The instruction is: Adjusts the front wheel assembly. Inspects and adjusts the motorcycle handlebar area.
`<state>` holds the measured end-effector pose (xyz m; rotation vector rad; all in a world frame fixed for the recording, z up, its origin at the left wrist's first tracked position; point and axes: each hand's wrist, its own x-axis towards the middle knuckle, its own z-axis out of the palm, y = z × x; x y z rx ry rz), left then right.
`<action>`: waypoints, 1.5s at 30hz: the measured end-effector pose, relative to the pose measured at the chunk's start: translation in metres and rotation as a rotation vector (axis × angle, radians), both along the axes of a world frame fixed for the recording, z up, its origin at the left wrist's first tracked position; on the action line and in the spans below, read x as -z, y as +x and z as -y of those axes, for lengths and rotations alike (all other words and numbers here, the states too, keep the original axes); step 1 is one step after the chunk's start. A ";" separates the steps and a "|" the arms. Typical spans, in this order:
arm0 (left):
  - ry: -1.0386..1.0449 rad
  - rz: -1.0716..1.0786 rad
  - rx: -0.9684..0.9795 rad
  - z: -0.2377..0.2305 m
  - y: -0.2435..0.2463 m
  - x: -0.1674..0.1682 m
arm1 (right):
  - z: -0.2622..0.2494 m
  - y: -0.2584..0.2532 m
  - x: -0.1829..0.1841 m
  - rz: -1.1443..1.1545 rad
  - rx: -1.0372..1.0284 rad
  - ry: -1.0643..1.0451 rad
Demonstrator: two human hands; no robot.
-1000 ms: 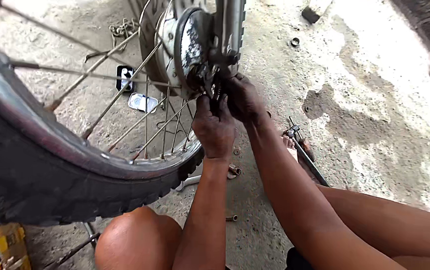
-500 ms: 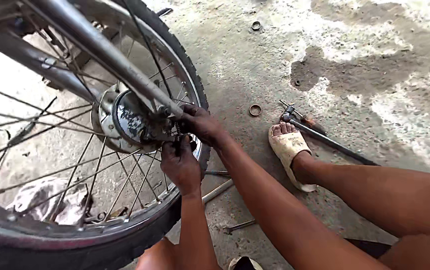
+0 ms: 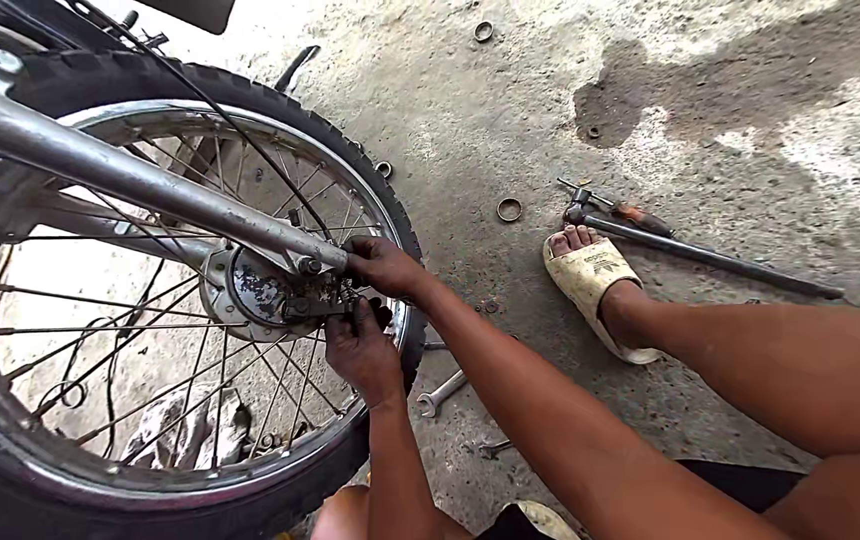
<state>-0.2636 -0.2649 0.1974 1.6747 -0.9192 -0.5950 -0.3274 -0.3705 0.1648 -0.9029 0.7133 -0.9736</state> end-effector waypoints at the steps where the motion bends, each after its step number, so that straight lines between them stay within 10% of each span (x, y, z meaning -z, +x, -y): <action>1: 0.006 0.004 0.002 0.001 0.000 -0.001 | 0.003 -0.002 0.000 -0.040 -0.021 -0.023; 11: 0.117 0.081 0.041 -0.038 0.021 -0.025 | 0.007 -0.007 -0.003 -0.084 -0.147 -0.006; 45: -0.014 -0.732 0.115 -0.060 0.036 -0.021 | -0.029 -0.003 0.034 -0.034 0.119 0.436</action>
